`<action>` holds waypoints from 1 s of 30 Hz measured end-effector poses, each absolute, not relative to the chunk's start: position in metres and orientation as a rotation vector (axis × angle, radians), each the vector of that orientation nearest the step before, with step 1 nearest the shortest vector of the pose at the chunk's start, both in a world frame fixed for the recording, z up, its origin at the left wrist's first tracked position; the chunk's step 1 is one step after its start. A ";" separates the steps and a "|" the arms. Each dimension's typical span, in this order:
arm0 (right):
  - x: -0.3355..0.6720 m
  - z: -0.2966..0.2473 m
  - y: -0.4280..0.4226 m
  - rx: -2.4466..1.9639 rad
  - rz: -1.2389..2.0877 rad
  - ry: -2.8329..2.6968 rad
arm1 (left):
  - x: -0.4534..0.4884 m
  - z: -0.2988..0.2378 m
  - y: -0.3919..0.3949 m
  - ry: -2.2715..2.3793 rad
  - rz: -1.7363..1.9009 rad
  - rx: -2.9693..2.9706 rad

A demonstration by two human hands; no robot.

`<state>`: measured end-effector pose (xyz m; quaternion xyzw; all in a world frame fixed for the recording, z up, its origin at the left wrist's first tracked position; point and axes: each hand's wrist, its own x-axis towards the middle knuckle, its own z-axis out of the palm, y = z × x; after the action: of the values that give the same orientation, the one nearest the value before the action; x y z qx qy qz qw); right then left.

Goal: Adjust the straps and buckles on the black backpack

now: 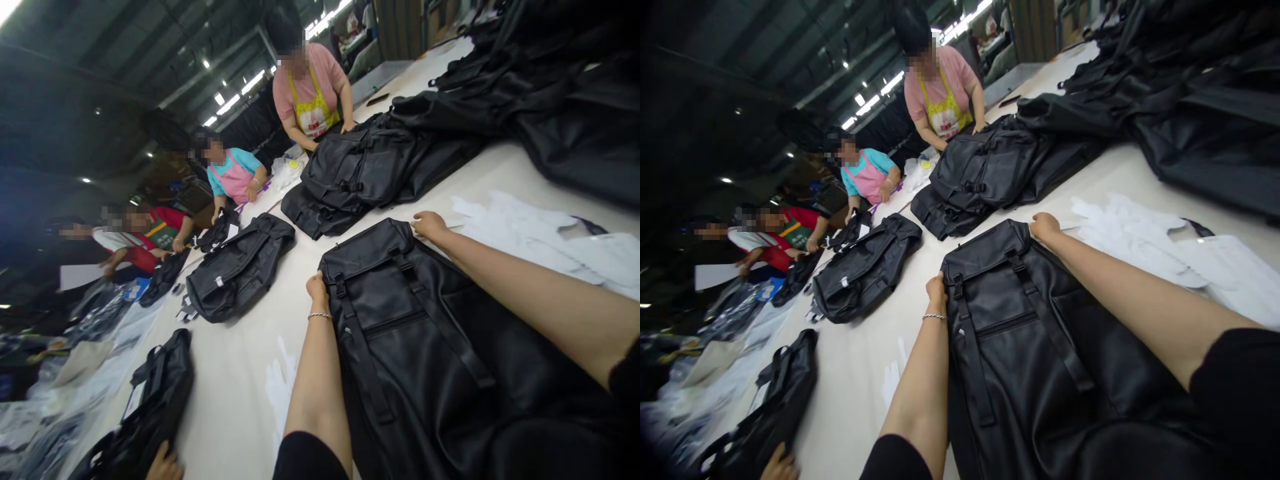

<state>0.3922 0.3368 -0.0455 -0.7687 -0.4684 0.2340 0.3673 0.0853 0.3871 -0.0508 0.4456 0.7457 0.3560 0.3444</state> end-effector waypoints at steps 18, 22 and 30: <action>0.383 -0.059 0.108 -2.077 0.169 -1.900 | 0.065 -0.005 0.121 1.483 0.839 2.045; 0.365 -0.041 0.037 -1.662 0.268 -2.060 | 0.045 -0.001 0.044 1.728 1.063 1.835; 0.331 -0.079 -0.041 -1.640 0.300 -2.001 | 0.026 -0.049 -0.026 1.717 1.148 0.917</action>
<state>0.3306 -0.0409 -0.0795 -0.6070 -0.7407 0.1112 0.2654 0.0256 -0.0258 -0.0494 0.3672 0.6871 0.4594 0.4267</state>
